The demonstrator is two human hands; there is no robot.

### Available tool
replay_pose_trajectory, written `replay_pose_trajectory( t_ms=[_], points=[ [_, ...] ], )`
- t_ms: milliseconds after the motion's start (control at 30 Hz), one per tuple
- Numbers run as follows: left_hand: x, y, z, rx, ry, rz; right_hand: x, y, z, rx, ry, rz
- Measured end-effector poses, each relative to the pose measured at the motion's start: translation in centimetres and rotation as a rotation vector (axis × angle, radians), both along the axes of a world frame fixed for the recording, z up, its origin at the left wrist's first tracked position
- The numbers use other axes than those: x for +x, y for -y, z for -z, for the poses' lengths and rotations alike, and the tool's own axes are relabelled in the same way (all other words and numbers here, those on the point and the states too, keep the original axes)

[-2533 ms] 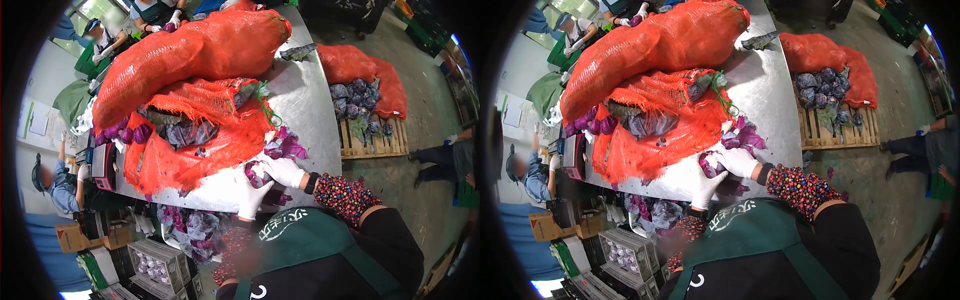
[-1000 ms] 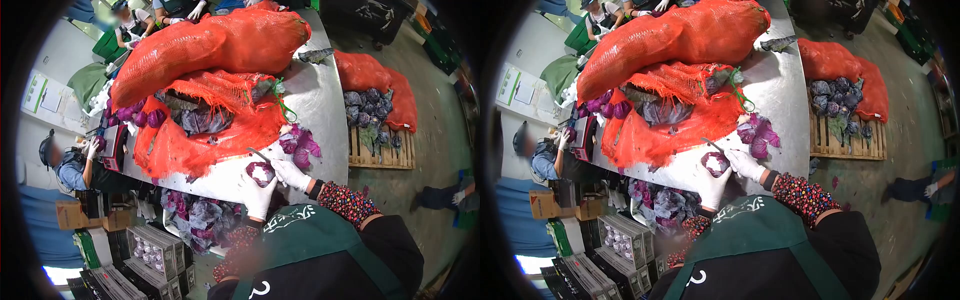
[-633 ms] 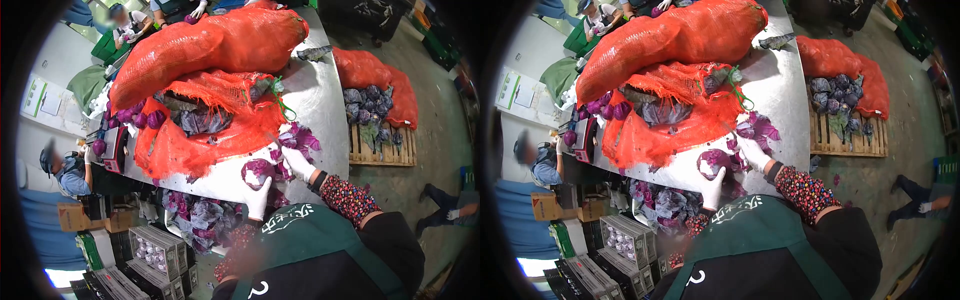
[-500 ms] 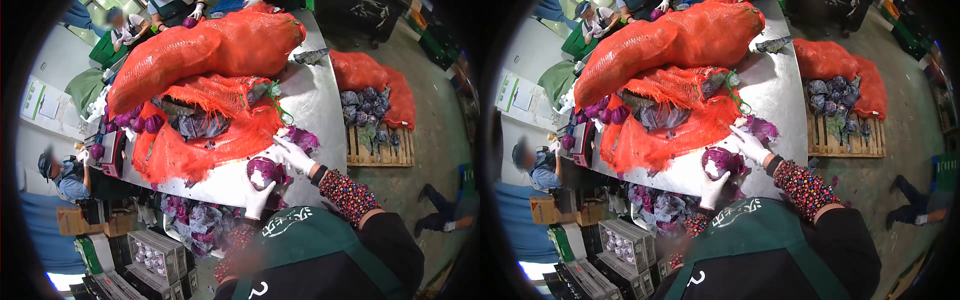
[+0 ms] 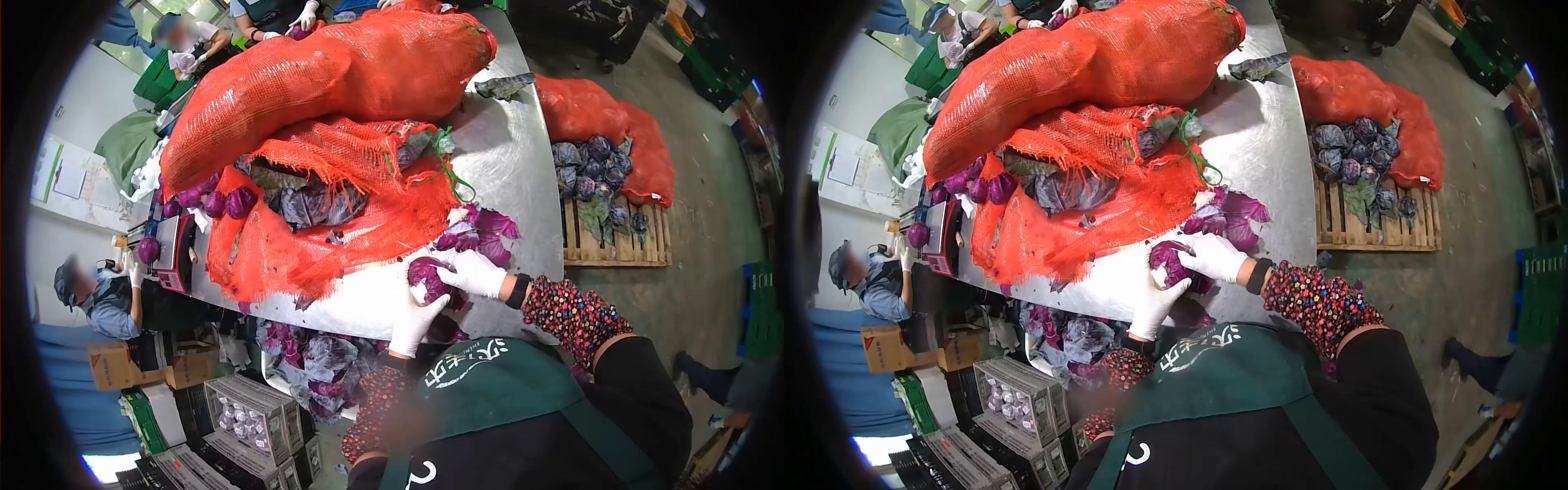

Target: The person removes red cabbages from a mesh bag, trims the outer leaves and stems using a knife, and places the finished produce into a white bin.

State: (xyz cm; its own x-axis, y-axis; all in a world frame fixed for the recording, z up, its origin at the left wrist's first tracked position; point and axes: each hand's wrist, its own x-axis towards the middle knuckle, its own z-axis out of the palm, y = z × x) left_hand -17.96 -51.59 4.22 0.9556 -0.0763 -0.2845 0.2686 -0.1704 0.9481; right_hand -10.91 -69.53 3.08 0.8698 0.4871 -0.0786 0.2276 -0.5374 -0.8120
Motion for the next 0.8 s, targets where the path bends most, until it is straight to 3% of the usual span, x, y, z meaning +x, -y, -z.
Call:
replay_pose_trajectory(
  t_ms=[67,100,167,233,300,333,367,433,467,500,567,633,700,767,800],
  points=[
    [0.3,-0.1,1.0,0.296,0.279,0.03,-0.1,0.3,0.0,0.003,0.002,0.076],
    [0.0,-0.4,1.3,0.296,0.282,0.031,-0.1,0.6,0.0,0.008,0.004,0.153],
    [-0.3,-0.8,-0.8,0.013,-0.008,-0.004,0.9,2.9,1.8,-0.017,-0.022,0.221],
    [-0.3,-1.6,-0.4,0.121,0.147,0.039,0.4,4.0,3.1,-0.095,-0.108,0.176],
    [-0.7,-1.4,-1.1,0.009,0.159,0.048,0.5,4.2,4.6,-0.059,0.033,0.205],
    [-0.5,-2.0,0.3,0.127,0.208,0.075,0.9,4.1,3.9,-0.3,0.17,0.148],
    [-0.1,-2.1,0.0,0.13,0.21,0.073,0.8,3.6,2.0,-0.297,0.173,0.146],
    [0.6,-1.9,-1.1,0.301,0.324,0.155,0.4,2.3,-3.1,-0.121,0.505,0.012],
    [0.6,-1.7,-1.5,0.298,0.324,0.161,0.1,1.8,-5.4,-0.137,0.427,-0.084],
    [0.7,-1.5,-1.9,0.182,0.281,0.154,0.0,1.3,-6.7,-0.152,0.349,-0.179],
    [0.9,-1.4,-2.0,0.066,0.241,0.149,0.0,0.2,-6.5,-0.168,0.511,-0.266],
    [0.9,-2.1,-1.2,0.522,0.14,0.276,0.7,-0.4,-5.0,-0.221,0.566,-0.368],
    [0.8,-2.8,-0.1,0.418,0.018,0.267,1.7,-0.5,-3.6,-0.23,0.636,-0.414],
    [1.4,-2.8,-0.6,0.558,0.15,0.345,2.5,-0.8,-2.5,-0.239,0.703,-0.455],
    [2.6,-1.3,-6.3,0.392,-0.284,0.356,2.9,-0.8,-2.1,-0.193,0.512,-0.36]
  ],
)
